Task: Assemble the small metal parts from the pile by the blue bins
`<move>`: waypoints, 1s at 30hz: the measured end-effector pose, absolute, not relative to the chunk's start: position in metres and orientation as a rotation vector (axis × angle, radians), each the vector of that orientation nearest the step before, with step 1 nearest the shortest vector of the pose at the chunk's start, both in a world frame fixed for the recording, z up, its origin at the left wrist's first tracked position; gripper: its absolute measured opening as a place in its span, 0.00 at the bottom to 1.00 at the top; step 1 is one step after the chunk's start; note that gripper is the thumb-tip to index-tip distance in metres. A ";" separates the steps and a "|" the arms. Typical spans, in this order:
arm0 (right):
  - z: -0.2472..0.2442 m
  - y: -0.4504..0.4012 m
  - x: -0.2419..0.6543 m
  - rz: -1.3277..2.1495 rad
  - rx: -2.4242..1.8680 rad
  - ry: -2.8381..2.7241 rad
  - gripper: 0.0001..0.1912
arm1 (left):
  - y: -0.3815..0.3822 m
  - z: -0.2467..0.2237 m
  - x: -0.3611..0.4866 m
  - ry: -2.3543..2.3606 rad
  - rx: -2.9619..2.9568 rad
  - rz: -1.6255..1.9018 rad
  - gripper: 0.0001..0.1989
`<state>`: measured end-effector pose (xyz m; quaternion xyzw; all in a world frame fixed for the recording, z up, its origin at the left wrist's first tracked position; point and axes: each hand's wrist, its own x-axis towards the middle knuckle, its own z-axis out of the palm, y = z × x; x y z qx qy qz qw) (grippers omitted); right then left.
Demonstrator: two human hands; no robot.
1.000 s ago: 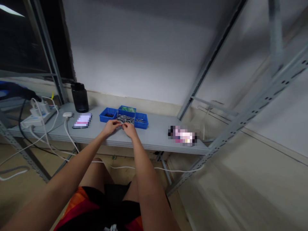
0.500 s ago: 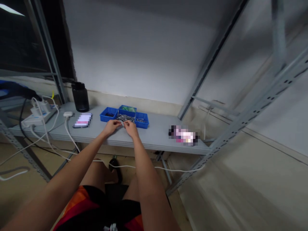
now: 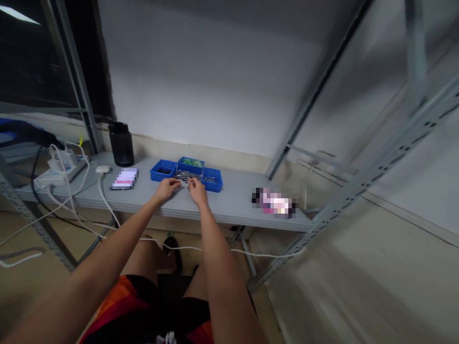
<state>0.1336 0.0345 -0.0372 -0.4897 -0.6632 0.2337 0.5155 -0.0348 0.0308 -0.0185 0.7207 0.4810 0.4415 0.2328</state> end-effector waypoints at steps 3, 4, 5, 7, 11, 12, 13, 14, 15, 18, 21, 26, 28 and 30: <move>-0.035 0.033 0.134 0.540 -1.213 -1.614 0.10 | 0.031 -0.019 -0.035 1.305 1.989 1.252 0.12; -0.035 0.032 0.134 0.535 -1.224 -1.635 0.10 | 0.030 -0.019 -0.035 1.303 1.982 1.269 0.12; -0.034 0.031 0.134 0.526 -1.237 -1.660 0.10 | 0.030 -0.019 -0.035 1.302 1.969 1.284 0.11; -0.033 0.030 0.133 0.499 -1.263 -1.722 0.09 | 0.029 -0.018 -0.035 1.308 1.936 1.308 0.11; -0.034 0.028 0.132 0.376 -1.258 -1.907 0.08 | 0.029 -0.017 -0.036 1.320 1.911 1.343 0.11; -0.034 0.028 0.131 0.341 -1.243 -1.957 0.08 | 0.029 -0.017 -0.036 1.314 1.916 1.344 0.11; -0.035 0.028 0.131 0.310 -1.231 -1.999 0.08 | 0.029 -0.018 -0.036 1.305 1.926 1.339 0.11; -0.035 0.029 0.130 0.285 -1.222 -2.031 0.07 | 0.029 -0.018 -0.036 1.295 1.938 1.334 0.11; -0.035 0.029 0.130 0.269 -1.221 -2.053 0.07 | 0.030 -0.018 -0.036 1.281 1.952 1.329 0.11; -0.036 0.030 0.130 0.255 -1.228 -2.069 0.08 | 0.030 -0.018 -0.036 1.261 1.977 1.320 0.12; -0.034 0.030 0.132 0.319 -1.254 -1.964 0.08 | 0.029 -0.017 -0.036 1.295 1.971 1.338 0.12; -0.031 0.031 0.135 0.464 -1.250 -1.662 0.10 | 0.029 -0.020 -0.035 1.360 2.150 1.136 0.11; -0.031 0.032 0.136 0.476 -1.223 -1.626 0.10 | 0.030 -0.021 -0.034 1.352 2.265 0.986 0.10; -0.031 0.032 0.136 0.470 -1.201 -1.622 0.10 | 0.031 -0.023 -0.033 1.338 2.313 0.917 0.10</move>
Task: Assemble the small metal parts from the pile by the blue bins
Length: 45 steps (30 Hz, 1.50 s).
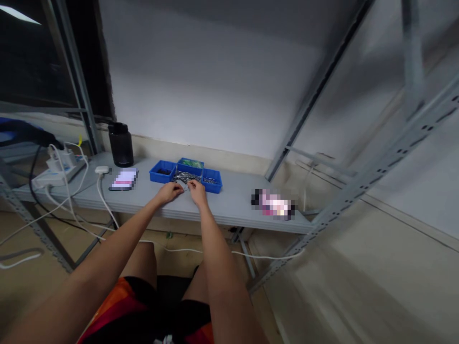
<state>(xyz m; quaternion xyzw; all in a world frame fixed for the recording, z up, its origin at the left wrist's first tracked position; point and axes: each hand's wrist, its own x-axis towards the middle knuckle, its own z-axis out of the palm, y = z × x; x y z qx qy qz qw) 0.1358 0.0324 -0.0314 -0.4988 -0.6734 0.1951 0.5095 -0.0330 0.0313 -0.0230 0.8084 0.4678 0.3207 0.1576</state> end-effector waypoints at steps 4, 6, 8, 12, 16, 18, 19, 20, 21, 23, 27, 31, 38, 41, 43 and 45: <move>-0.031 0.033 0.136 0.453 -1.190 -1.609 0.10 | 0.032 -0.023 -0.034 1.282 2.268 0.977 0.11; -0.031 0.033 0.136 0.443 -1.194 -1.617 0.10 | 0.032 -0.022 -0.036 1.288 2.192 1.081 0.12; -0.032 0.032 0.135 0.413 -1.196 -1.687 0.09 | 0.032 -0.020 -0.037 1.325 2.085 1.215 0.13; -0.034 0.031 0.131 0.320 -1.205 -1.956 0.07 | 0.030 -0.015 -0.036 1.343 1.953 1.359 0.11; -0.036 0.030 0.129 0.264 -1.234 -2.040 0.08 | 0.027 -0.013 -0.035 1.316 1.954 1.377 0.10; -0.036 0.030 0.129 0.265 -1.248 -2.016 0.08 | 0.027 -0.013 -0.035 1.320 1.965 1.369 0.10; -0.036 0.030 0.130 0.274 -1.251 -1.987 0.08 | 0.027 -0.014 -0.035 1.330 1.974 1.358 0.10; -0.035 0.030 0.131 0.290 -1.253 -1.945 0.09 | 0.028 -0.015 -0.036 1.345 1.989 1.342 0.10; -0.035 0.030 0.132 0.313 -1.256 -1.893 0.09 | 0.029 -0.016 -0.036 1.364 2.015 1.318 0.11; -0.033 0.030 0.134 0.366 -1.267 -1.776 0.10 | 0.031 -0.020 -0.036 1.407 2.107 1.248 0.11; -0.031 0.031 0.135 0.419 -1.265 -1.628 0.10 | 0.036 -0.027 -0.033 1.439 2.353 1.058 0.10; -0.031 0.031 0.134 0.435 -1.224 -1.587 0.09 | 0.039 -0.029 -0.031 1.435 2.430 0.994 0.12; -0.029 0.027 0.131 0.503 -1.180 -1.627 0.06 | 0.037 -0.029 -0.032 1.488 2.468 0.976 0.13; -0.027 0.025 0.130 0.489 -1.164 -1.706 0.06 | 0.035 -0.029 -0.031 1.502 2.453 0.983 0.13; -0.026 0.024 0.130 0.479 -1.163 -1.720 0.07 | 0.035 -0.029 -0.031 1.521 2.453 0.982 0.13; -0.025 0.023 0.131 0.486 -1.173 -1.722 0.08 | 0.034 -0.028 -0.031 1.536 2.451 0.978 0.13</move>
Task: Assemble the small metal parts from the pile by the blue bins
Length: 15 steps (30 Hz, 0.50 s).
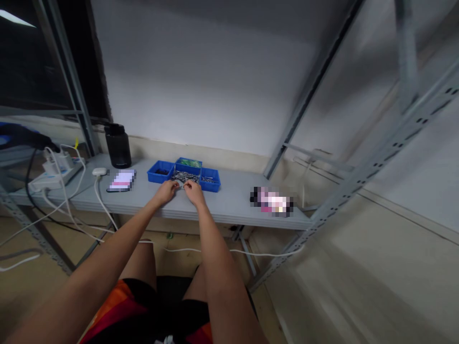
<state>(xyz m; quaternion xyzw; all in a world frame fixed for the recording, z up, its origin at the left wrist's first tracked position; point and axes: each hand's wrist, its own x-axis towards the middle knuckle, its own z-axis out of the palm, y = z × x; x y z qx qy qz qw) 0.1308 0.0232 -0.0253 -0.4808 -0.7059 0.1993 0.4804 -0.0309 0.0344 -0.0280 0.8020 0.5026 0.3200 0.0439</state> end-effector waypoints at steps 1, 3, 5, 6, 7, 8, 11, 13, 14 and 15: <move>-0.025 0.023 0.131 0.492 -1.179 -1.719 0.09 | 0.034 -0.027 -0.031 1.537 2.439 0.984 0.13; -0.025 0.024 0.132 0.496 -1.184 -1.694 0.09 | 0.033 -0.025 -0.030 1.530 2.382 1.034 0.13; -0.026 0.025 0.133 0.486 -1.171 -1.632 0.09 | 0.031 -0.022 -0.029 1.549 2.284 1.103 0.13; -0.026 0.026 0.134 0.476 -1.156 -1.585 0.10 | 0.030 -0.020 -0.029 1.567 2.230 1.129 0.14; -0.027 0.026 0.134 0.461 -1.139 -1.531 0.11 | 0.029 -0.018 -0.029 1.587 2.182 1.140 0.15; -0.027 0.027 0.135 0.443 -1.120 -1.471 0.13 | 0.027 -0.016 -0.029 1.607 2.147 1.133 0.15; -0.029 0.029 0.135 0.425 -1.089 -1.304 0.26 | 0.023 -0.013 -0.028 1.637 2.127 1.065 0.15; -0.029 0.029 0.135 0.448 -1.090 -1.264 0.36 | 0.022 -0.012 -0.029 1.647 2.136 1.032 0.16; -0.030 0.029 0.135 0.456 -1.092 -1.276 0.39 | 0.021 -0.012 -0.029 1.647 2.137 1.025 0.16; -0.030 0.029 0.134 0.455 -1.096 -1.309 0.40 | 0.021 -0.012 -0.029 1.646 2.136 1.025 0.16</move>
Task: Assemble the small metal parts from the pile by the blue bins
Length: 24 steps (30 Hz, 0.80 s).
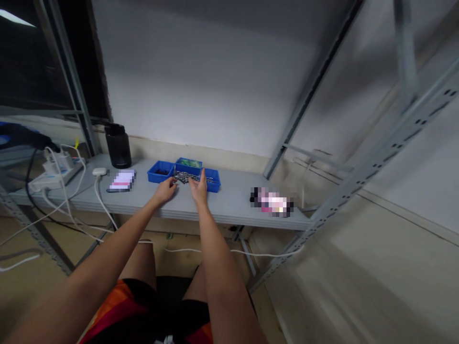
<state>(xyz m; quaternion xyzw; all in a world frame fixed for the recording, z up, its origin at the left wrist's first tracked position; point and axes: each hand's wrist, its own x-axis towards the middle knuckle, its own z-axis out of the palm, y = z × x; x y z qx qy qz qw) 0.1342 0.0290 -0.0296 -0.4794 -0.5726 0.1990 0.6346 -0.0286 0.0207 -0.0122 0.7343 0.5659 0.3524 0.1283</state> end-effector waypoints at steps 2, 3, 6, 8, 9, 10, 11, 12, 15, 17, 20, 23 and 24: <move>-0.029 0.028 0.133 0.427 -1.125 -1.423 0.35 | 0.020 -0.012 -0.029 1.639 2.128 1.041 0.16; -0.028 0.027 0.132 0.406 -1.160 -1.501 0.31 | 0.020 -0.011 -0.029 1.634 2.124 1.050 0.17; -0.026 0.022 0.129 0.299 -1.331 -1.753 0.19 | 0.019 -0.010 -0.028 1.632 2.104 1.057 0.17; -0.023 0.018 0.126 0.204 -1.449 -1.881 0.17 | 0.019 -0.009 -0.028 1.637 2.095 1.058 0.17; -0.022 0.016 0.124 0.166 -1.501 -1.926 0.17 | 0.019 -0.009 -0.029 1.641 2.091 1.064 0.17; -0.021 0.014 0.123 0.139 -1.550 -1.965 0.17 | 0.019 -0.009 -0.029 1.645 2.090 1.070 0.17; -0.020 0.012 0.121 0.124 -1.593 -1.999 0.17 | 0.019 -0.010 -0.029 1.649 2.090 1.075 0.17; -0.019 0.010 0.120 0.114 -1.629 -2.030 0.18 | 0.020 -0.010 -0.029 1.653 2.089 1.077 0.17; -0.015 0.006 0.117 0.088 -1.710 -2.081 0.21 | 0.021 -0.012 -0.029 1.649 2.094 1.076 0.16; -0.013 0.006 0.115 0.070 -1.760 -2.091 0.22 | 0.022 -0.013 -0.029 1.646 2.101 1.077 0.16; -0.009 0.005 0.111 0.061 -1.840 -2.101 0.22 | 0.023 -0.013 -0.029 1.657 2.104 1.066 0.16; -0.007 0.004 0.109 0.044 -1.886 -2.078 0.22 | 0.023 -0.013 -0.029 1.663 2.101 1.053 0.16; -0.007 0.003 0.108 0.035 -1.890 -2.063 0.22 | 0.023 -0.013 -0.029 1.663 2.100 1.055 0.16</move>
